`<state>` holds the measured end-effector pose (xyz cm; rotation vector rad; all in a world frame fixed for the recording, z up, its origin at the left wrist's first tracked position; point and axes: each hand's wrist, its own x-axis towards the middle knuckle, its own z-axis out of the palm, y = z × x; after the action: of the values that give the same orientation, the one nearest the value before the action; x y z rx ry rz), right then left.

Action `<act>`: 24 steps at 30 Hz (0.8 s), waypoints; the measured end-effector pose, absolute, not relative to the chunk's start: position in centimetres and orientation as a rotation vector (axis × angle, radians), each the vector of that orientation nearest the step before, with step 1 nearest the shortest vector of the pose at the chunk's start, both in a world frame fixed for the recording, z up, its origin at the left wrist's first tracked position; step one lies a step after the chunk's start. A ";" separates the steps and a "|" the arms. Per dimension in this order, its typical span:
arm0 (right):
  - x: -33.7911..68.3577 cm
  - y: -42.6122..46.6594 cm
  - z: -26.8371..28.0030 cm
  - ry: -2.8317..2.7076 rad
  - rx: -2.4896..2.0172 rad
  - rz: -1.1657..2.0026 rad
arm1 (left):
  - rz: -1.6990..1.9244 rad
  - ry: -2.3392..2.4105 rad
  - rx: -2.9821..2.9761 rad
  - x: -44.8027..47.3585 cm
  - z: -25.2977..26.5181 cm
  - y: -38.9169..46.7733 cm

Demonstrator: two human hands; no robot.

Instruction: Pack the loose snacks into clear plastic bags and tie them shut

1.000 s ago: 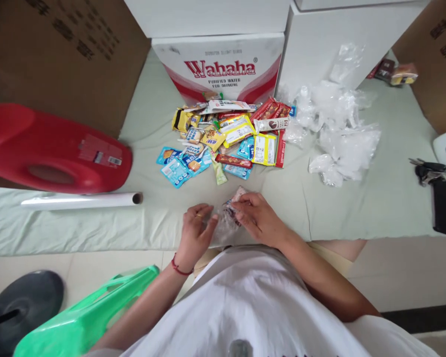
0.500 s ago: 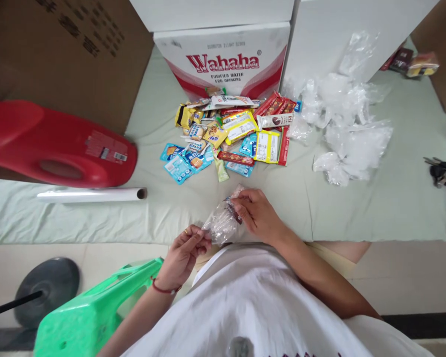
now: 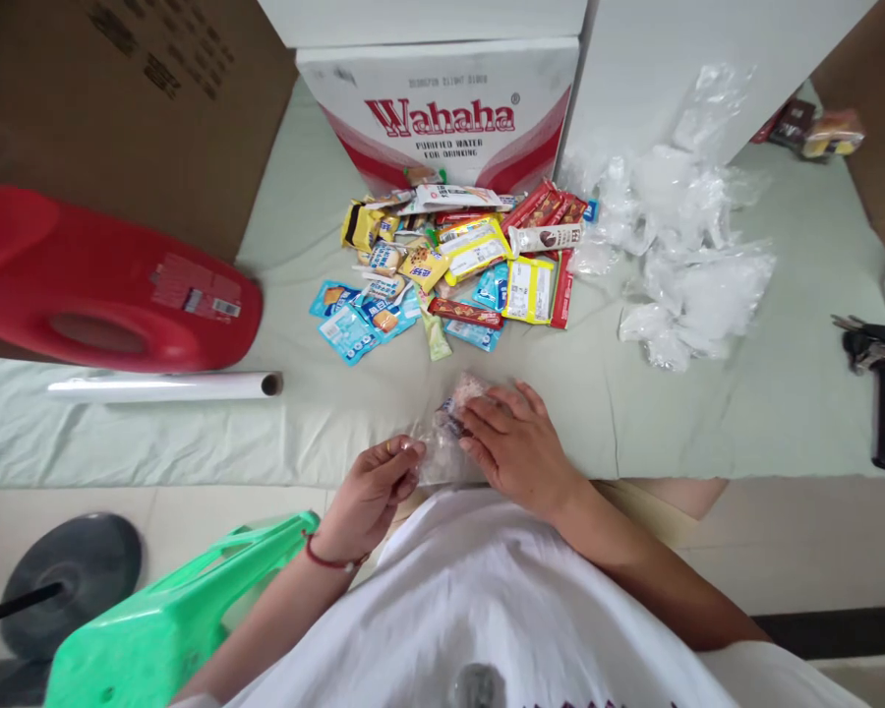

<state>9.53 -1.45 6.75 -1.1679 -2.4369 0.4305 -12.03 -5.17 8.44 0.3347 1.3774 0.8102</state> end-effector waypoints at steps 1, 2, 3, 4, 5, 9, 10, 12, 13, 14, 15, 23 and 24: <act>9.4 -1.6 6.8 -2.457 -1.157 0.411 | 0.798 1.341 0.296 -11.9 8.8 -4.7; 9.2 -1.8 6.8 -2.472 -1.141 0.408 | 0.785 1.304 0.270 -11.7 9.1 -4.1; 9.1 -1.9 6.8 -2.485 -1.119 0.418 | 0.784 1.270 0.252 -11.3 9.4 -3.5; 8.9 -2.0 6.7 -2.494 -1.098 0.438 | 0.793 1.241 0.236 -10.9 9.5 -2.9; 8.8 -2.0 6.7 -2.493 -1.082 0.467 | 0.817 1.220 0.218 -10.4 9.6 -2.3; 9.3 -1.5 6.4 -2.384 -1.019 0.678 | 0.937 1.202 0.204 -8.9 9.2 -1.1; 9.6 -1.4 6.2 -2.328 -1.001 0.764 | 0.944 1.210 0.255 -8.7 8.9 -1.1; 10.3 -1.1 5.8 -2.187 -0.985 0.966 | 0.922 1.268 0.493 -8.6 8.4 -1.5; 10.5 -1.0 5.5 -2.108 -0.992 1.068 | 0.893 1.320 0.687 -8.5 8.1 -1.8; 10.8 -1.0 5.3 -2.033 -1.002 1.165 | 0.847 1.386 0.921 -8.4 7.9 -2.1; 11.0 -1.0 5.1 -1.966 -1.011 1.257 | 0.778 1.466 1.173 -8.2 7.7 -2.4; 13.1 -0.7 6.6 -1.764 -1.123 1.397 | 0.025 1.835 2.273 -5.7 6.7 -3.4; 13.4 -0.2 7.0 -1.810 -1.151 1.263 | 0.017 1.836 2.333 -5.6 6.4 -3.3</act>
<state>13.37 -0.24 6.97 -1.1512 -1.8102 1.2631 -5.63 -3.34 6.36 2.3331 1.8355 0.0170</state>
